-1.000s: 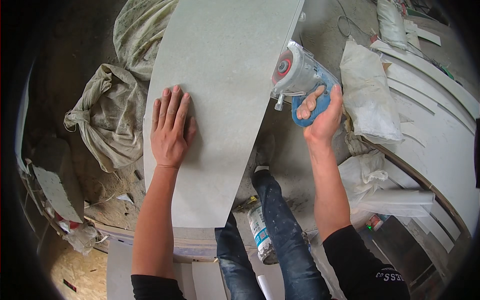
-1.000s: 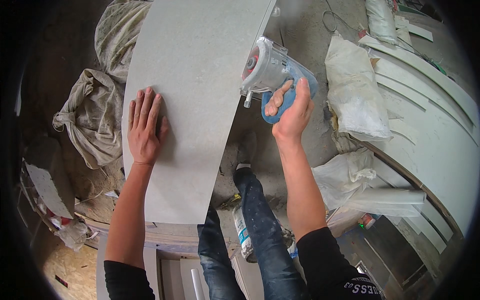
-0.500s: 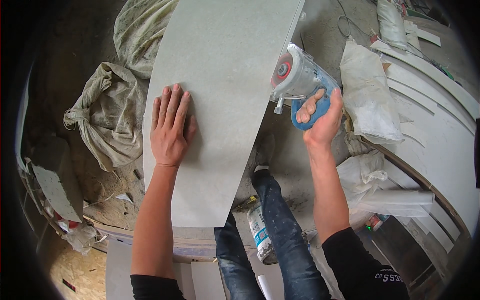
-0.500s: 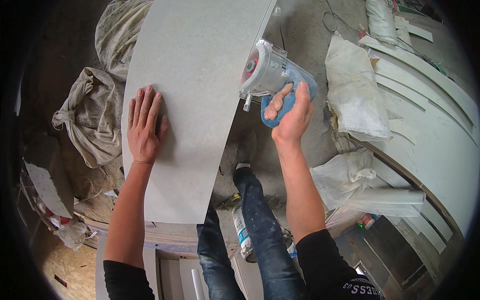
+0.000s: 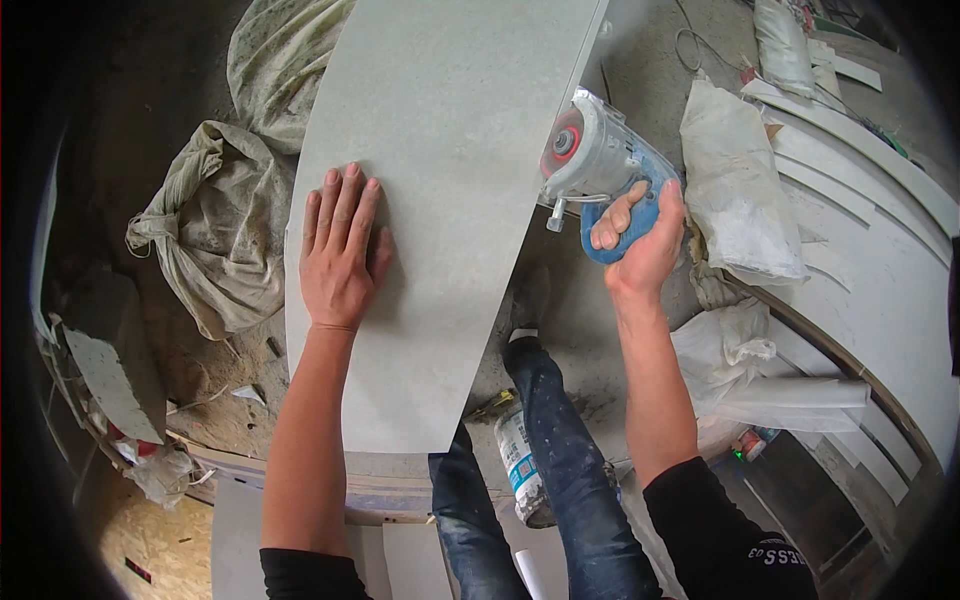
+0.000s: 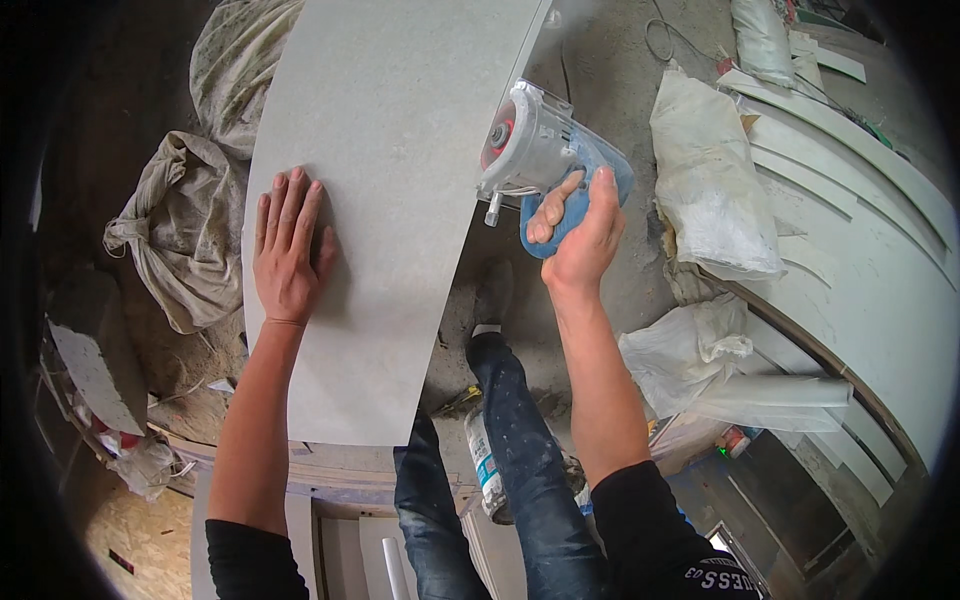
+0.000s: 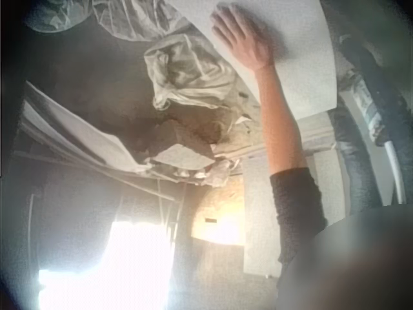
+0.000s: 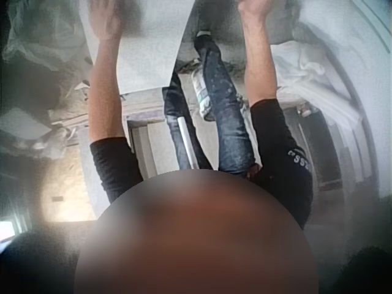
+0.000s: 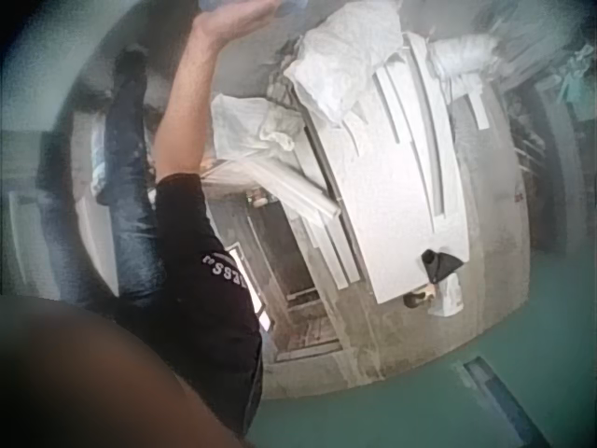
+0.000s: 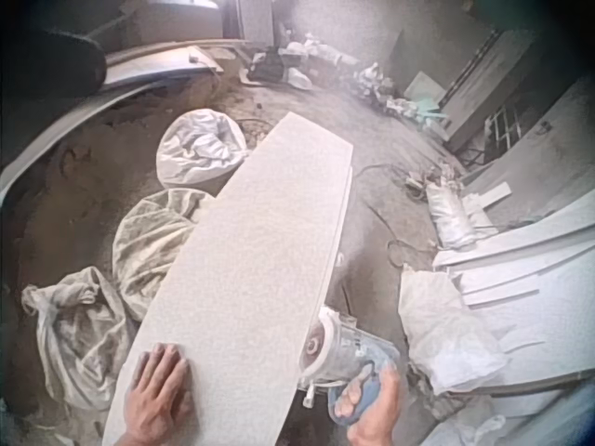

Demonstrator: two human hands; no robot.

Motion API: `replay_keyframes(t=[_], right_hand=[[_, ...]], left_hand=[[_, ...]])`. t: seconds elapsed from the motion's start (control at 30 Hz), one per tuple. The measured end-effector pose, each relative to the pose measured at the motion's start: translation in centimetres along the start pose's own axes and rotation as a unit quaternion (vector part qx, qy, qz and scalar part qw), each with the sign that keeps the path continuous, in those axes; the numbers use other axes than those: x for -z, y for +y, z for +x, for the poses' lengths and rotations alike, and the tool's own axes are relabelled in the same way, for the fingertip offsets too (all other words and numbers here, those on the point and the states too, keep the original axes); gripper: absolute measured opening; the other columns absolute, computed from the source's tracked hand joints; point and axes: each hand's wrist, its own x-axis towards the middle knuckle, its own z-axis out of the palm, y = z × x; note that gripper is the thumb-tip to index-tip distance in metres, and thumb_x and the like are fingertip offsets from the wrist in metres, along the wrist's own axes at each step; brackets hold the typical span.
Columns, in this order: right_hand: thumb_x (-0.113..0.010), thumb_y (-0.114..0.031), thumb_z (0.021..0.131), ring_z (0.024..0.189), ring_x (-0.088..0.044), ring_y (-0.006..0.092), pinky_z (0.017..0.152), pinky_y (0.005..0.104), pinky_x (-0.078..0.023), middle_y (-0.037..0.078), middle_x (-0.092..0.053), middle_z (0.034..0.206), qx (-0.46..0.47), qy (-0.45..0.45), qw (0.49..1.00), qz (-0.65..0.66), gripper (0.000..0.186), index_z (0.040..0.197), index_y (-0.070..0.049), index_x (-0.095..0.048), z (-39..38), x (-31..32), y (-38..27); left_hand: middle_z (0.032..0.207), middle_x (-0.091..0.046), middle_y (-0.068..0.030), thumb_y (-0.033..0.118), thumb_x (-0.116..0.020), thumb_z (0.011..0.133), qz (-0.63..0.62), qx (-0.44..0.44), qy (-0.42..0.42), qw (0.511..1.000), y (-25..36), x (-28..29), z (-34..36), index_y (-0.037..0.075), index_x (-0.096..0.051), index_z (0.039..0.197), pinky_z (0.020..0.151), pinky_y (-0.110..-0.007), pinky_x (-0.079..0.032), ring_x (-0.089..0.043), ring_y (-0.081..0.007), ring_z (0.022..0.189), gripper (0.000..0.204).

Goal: Cutting a large porcelain tile with a handheld electric tile cutter.

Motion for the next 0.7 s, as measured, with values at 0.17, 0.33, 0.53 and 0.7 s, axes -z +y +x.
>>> replay_keyframes(t=[0.17, 0.33, 0.53, 0.7], right_hand=[[-0.051, -0.052, 0.115, 0.053, -0.050, 0.0182, 0.052, 0.0353, -0.045, 0.005, -0.052, 0.067, 0.004, -0.006, 1.000, 0.002, 0.050, 0.090, -0.010, -0.057, -0.17, 0.20, 0.13], [-0.051, -0.052, 0.115, 0.052, -0.050, 0.0185, 0.052, 0.0358, -0.045, 0.005, -0.053, 0.068, 0.002, -0.002, 1.000, 0.000, 0.050, 0.090, -0.009, -0.057, -0.42, 0.22, 0.29], [-0.050, -0.052, 0.115, 0.052, -0.050, 0.0189, 0.052, 0.0363, -0.044, 0.006, -0.053, 0.068, 0.002, 0.003, 1.000, -0.004, 0.049, 0.092, -0.009, -0.057, -0.52, 0.37, 0.41], [-0.050, -0.052, 0.115, 0.052, -0.050, 0.0191, 0.052, 0.0364, -0.045, 0.006, -0.054, 0.068, 0.000, 0.001, 1.000, -0.002, 0.050, 0.093, -0.009, -0.058, -0.56, 0.48, 0.60]], left_hand=[[0.179, -0.045, -0.0086, 0.017, -0.064, 0.105, 0.002, 0.001, -0.003, 1.000, 0.06, 0.03, 0.07, 0.017, -0.052, 0.169, 0.140, -0.049, -0.029, -0.038, -0.0295, 0.168, 0.065], [0.180, -0.045, -0.0063, 0.021, -0.064, 0.106, 0.008, -0.001, 0.002, 1.000, -0.14, -0.08, -0.08, 0.017, -0.052, 0.170, 0.141, -0.048, -0.027, -0.036, -0.0279, 0.169, 0.065], [0.180, -0.045, -0.0062, 0.021, -0.064, 0.105, 0.008, -0.003, 0.005, 1.000, -0.05, -0.14, -0.03, 0.018, -0.052, 0.169, 0.141, -0.048, -0.027, -0.036, -0.0278, 0.169, 0.065], [0.179, -0.045, -0.0059, 0.020, -0.065, 0.105, 0.008, 0.001, 0.000, 1.000, -0.07, -0.16, -0.10, 0.018, -0.052, 0.169, 0.141, -0.048, -0.027, -0.037, -0.0277, 0.169, 0.066]])
